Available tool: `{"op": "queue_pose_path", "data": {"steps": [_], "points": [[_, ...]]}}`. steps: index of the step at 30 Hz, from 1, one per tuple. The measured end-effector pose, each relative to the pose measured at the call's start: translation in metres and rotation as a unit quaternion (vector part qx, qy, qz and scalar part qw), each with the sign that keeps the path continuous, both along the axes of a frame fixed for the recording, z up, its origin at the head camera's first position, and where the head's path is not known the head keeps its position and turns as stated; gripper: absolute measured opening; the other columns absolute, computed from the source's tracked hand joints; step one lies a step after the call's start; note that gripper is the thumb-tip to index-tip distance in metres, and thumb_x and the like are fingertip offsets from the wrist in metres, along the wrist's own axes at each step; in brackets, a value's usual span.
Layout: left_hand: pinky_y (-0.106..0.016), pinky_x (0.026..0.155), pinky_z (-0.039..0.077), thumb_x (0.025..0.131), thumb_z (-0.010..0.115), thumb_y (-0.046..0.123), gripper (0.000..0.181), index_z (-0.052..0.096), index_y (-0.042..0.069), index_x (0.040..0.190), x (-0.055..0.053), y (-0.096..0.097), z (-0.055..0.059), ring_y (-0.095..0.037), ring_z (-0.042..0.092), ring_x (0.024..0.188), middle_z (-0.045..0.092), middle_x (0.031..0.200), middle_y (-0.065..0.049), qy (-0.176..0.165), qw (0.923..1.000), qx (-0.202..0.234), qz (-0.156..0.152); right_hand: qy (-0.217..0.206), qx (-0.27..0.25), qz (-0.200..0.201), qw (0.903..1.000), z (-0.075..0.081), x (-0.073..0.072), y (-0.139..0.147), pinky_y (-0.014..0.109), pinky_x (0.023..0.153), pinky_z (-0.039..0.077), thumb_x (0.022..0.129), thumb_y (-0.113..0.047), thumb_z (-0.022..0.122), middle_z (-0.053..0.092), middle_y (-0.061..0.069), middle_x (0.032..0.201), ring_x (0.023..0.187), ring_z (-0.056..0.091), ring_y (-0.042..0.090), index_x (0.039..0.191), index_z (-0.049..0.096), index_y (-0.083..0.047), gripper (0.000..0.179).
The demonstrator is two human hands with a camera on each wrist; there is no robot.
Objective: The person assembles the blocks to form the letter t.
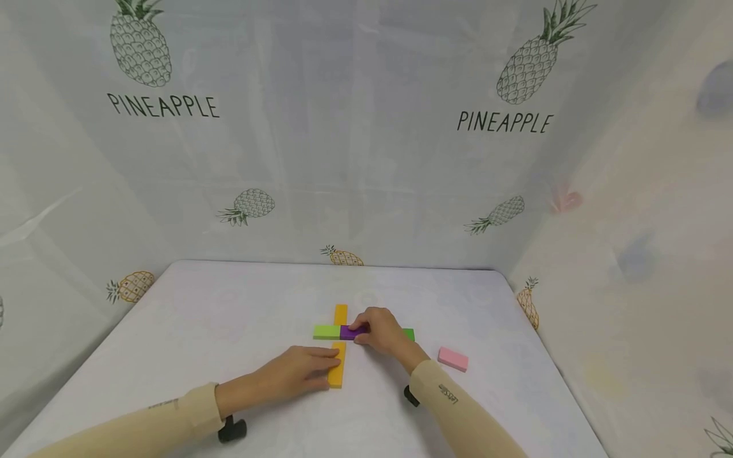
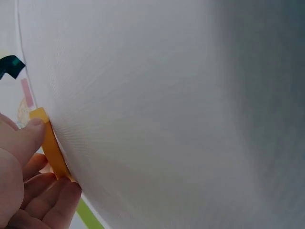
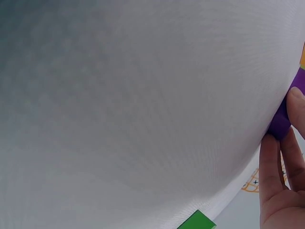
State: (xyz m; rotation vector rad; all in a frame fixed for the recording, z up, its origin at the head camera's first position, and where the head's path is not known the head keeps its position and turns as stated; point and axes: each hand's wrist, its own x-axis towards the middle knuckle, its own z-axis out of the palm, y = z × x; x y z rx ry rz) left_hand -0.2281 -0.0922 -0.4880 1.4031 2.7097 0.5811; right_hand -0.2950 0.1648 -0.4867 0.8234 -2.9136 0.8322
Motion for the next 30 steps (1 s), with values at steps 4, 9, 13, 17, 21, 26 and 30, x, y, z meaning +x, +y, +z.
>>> {"op": "queue_pose_path", "data": {"steps": [4, 9, 13, 17, 21, 26, 30], "points": [[-0.034, 0.108, 0.054, 0.099, 0.078, 0.026, 0.045, 0.071, 0.004, 0.138, -0.0023, 0.0004, -0.0008, -0.021, 0.063, 0.135, 0.065, 0.146, -0.012, 0.0, 1.0, 0.006, -0.001, 0.0, -0.003, -0.002, 1.0, -0.0013, -0.0017, 0.0, 0.028, 0.083, 0.052, 0.089, -0.012, 0.087, 0.075, -0.003, 0.102, 0.09, 0.061, 0.011, 0.108, 0.084, -0.014, 0.019], [-0.035, 0.109, 0.053, 0.099, 0.078, 0.027, 0.046, 0.071, 0.004, 0.137, -0.0042, 0.0007, -0.0026, -0.021, 0.062, 0.136, 0.065, 0.147, -0.011, 0.003, 1.0, 0.007, 0.006, 0.0, -0.005, -0.001, 1.0, -0.0003, -0.0008, 0.0001, 0.027, 0.081, 0.051, 0.089, -0.012, 0.088, 0.075, -0.003, 0.102, 0.089, 0.061, 0.012, 0.108, 0.084, -0.013, 0.02], [-0.036, 0.11, 0.053, 0.098, 0.079, 0.026, 0.045, 0.071, 0.004, 0.137, -0.0046, 0.001, -0.0028, -0.021, 0.062, 0.136, 0.065, 0.146, -0.012, 0.005, 0.9999, 0.012, 0.009, 0.003, -0.006, 0.003, 1.0, -0.0004, -0.0003, 0.0004, 0.027, 0.08, 0.051, 0.088, -0.012, 0.088, 0.075, -0.002, 0.102, 0.089, 0.061, 0.013, 0.108, 0.084, -0.012, 0.02], [-0.036, 0.109, 0.053, 0.098, 0.08, 0.027, 0.045, 0.072, 0.005, 0.136, -0.0056, 0.0011, -0.0034, -0.021, 0.063, 0.136, 0.066, 0.145, -0.012, 0.009, 0.9998, 0.012, 0.011, -0.001, -0.005, 0.002, 1.0, -0.0008, -0.0011, 0.0, 0.027, 0.082, 0.051, 0.088, -0.013, 0.088, 0.075, -0.003, 0.102, 0.09, 0.061, 0.011, 0.108, 0.084, -0.014, 0.02], [-0.036, 0.108, 0.054, 0.098, 0.079, 0.029, 0.045, 0.072, 0.006, 0.136, -0.0077, 0.0007, -0.0055, -0.021, 0.063, 0.135, 0.066, 0.145, -0.011, 0.016, 0.9998, 0.009, 0.01, 0.002, -0.004, 0.005, 1.0, -0.0009, -0.0012, -0.0004, 0.027, 0.081, 0.052, 0.089, -0.013, 0.088, 0.075, -0.003, 0.102, 0.089, 0.061, 0.011, 0.108, 0.084, -0.014, 0.02], [-0.035, 0.108, 0.054, 0.099, 0.078, 0.03, 0.045, 0.072, 0.007, 0.137, -0.0094, 0.0006, -0.0064, -0.019, 0.062, 0.136, 0.065, 0.146, -0.01, 0.012, 0.9998, 0.007, 0.012, 0.0, -0.006, 0.004, 1.0, -0.0003, -0.0009, -0.0007, 0.026, 0.08, 0.051, 0.089, -0.013, 0.087, 0.075, -0.003, 0.101, 0.088, 0.06, 0.011, 0.108, 0.084, -0.014, 0.02], [-0.035, 0.108, 0.054, 0.099, 0.078, 0.029, 0.045, 0.071, 0.007, 0.138, -0.0097, 0.0006, -0.0059, -0.02, 0.062, 0.136, 0.065, 0.147, -0.01, 0.011, 0.9998, 0.006, 0.014, -0.004, -0.005, 0.0, 1.0, 0.0002, -0.001, -0.0013, 0.026, 0.081, 0.051, 0.089, -0.012, 0.087, 0.075, -0.002, 0.101, 0.089, 0.06, 0.011, 0.108, 0.084, -0.014, 0.02]]}}
